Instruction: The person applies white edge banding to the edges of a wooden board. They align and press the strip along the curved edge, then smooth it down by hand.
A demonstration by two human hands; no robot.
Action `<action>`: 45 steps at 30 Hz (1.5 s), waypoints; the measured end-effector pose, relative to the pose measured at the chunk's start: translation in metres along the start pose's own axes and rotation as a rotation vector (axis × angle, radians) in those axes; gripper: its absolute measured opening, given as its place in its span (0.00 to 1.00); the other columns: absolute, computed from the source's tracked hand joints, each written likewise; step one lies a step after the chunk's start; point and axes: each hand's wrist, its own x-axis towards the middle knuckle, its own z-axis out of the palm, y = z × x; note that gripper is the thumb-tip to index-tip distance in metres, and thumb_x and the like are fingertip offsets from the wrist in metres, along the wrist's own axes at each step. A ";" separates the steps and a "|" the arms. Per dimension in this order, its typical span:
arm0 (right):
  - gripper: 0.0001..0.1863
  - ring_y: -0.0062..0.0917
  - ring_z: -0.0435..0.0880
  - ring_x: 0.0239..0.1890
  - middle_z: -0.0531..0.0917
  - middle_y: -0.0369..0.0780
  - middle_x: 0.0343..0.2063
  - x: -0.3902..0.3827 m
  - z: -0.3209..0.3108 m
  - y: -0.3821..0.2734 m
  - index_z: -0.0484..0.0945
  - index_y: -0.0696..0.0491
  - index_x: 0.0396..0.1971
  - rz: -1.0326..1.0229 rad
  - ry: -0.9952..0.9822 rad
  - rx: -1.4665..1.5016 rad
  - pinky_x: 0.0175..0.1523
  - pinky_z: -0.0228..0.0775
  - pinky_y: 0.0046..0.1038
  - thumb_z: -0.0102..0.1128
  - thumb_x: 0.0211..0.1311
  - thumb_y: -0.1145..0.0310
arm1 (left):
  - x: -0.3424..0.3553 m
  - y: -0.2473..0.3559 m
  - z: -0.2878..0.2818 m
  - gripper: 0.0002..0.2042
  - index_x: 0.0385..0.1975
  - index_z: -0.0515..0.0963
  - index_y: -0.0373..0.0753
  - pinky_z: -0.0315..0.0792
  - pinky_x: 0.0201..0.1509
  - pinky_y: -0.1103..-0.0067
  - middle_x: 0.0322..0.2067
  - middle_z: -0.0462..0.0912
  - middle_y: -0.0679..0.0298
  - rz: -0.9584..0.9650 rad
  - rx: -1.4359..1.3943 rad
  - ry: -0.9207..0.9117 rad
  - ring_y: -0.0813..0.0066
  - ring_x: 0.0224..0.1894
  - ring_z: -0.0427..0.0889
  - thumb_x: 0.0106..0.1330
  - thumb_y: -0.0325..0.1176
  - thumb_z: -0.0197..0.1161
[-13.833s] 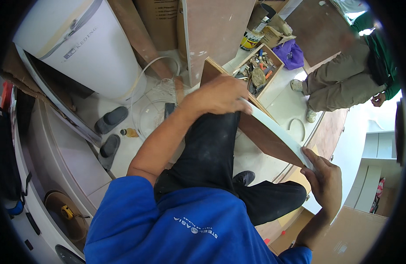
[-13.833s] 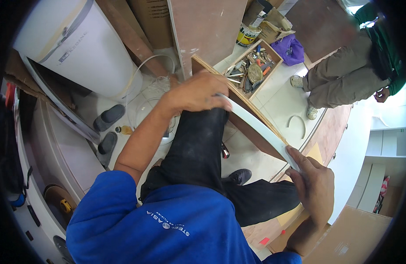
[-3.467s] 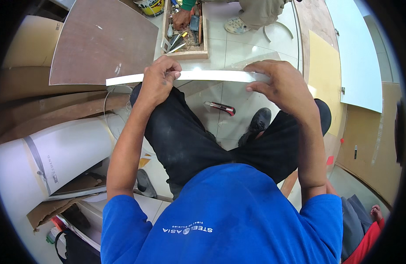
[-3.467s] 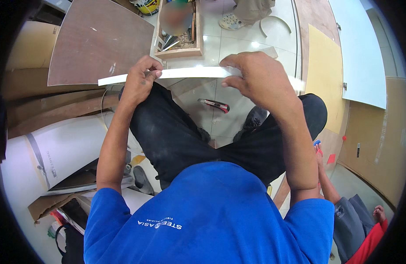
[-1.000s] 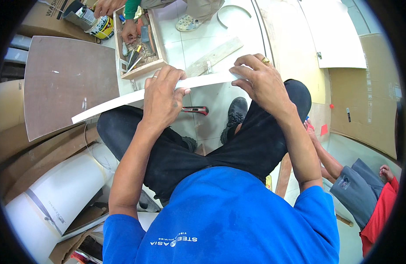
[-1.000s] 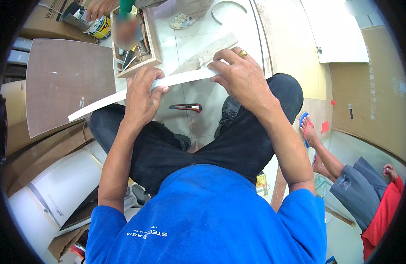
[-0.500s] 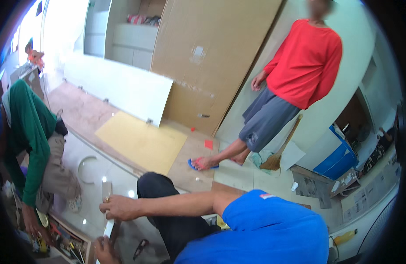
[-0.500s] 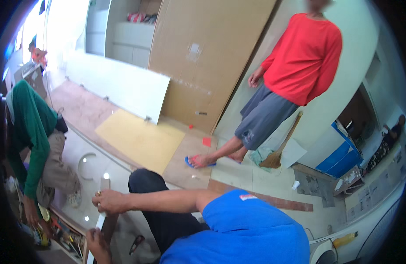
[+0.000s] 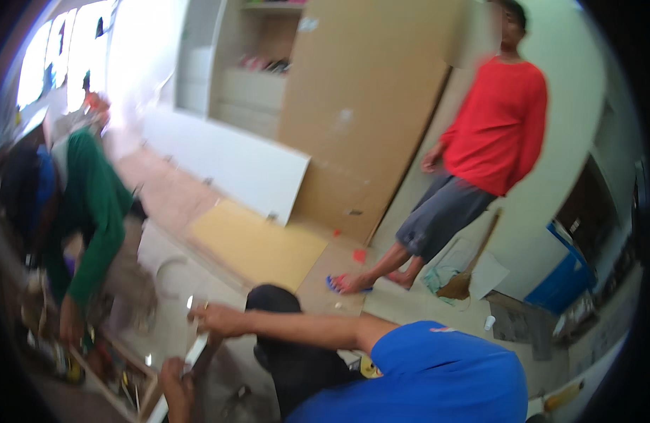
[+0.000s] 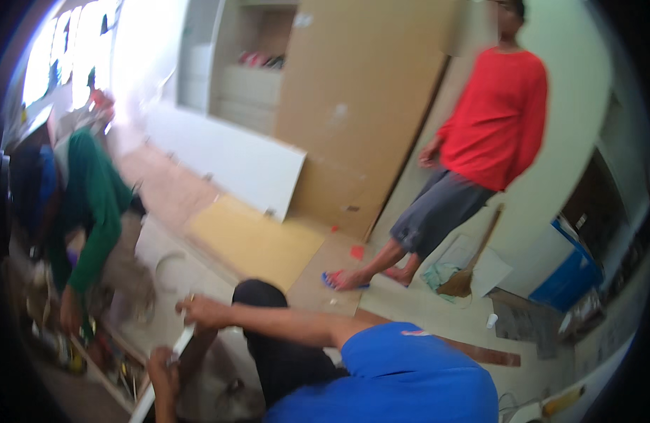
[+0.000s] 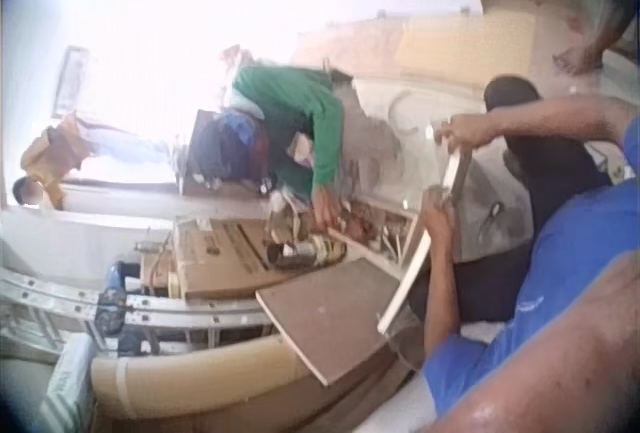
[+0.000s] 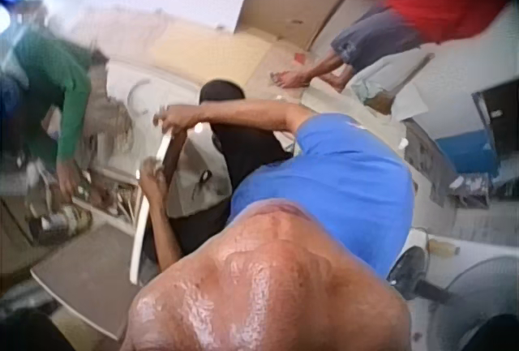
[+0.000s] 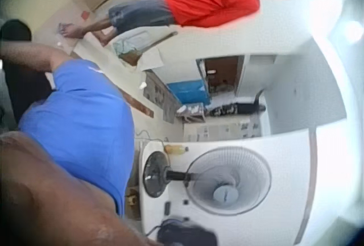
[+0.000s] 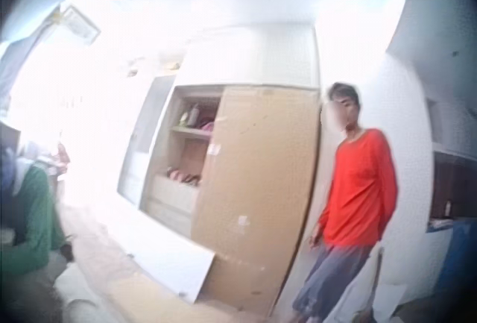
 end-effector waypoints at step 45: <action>0.29 0.27 0.81 0.61 0.84 0.45 0.58 -0.009 0.037 -0.056 0.77 0.62 0.61 0.834 1.097 1.371 0.70 0.69 0.30 0.78 0.66 0.66 | 0.051 0.081 -0.020 0.08 0.42 0.85 0.34 0.76 0.48 0.66 0.36 0.82 0.53 -0.509 -0.029 0.038 0.53 0.41 0.82 0.71 0.32 0.69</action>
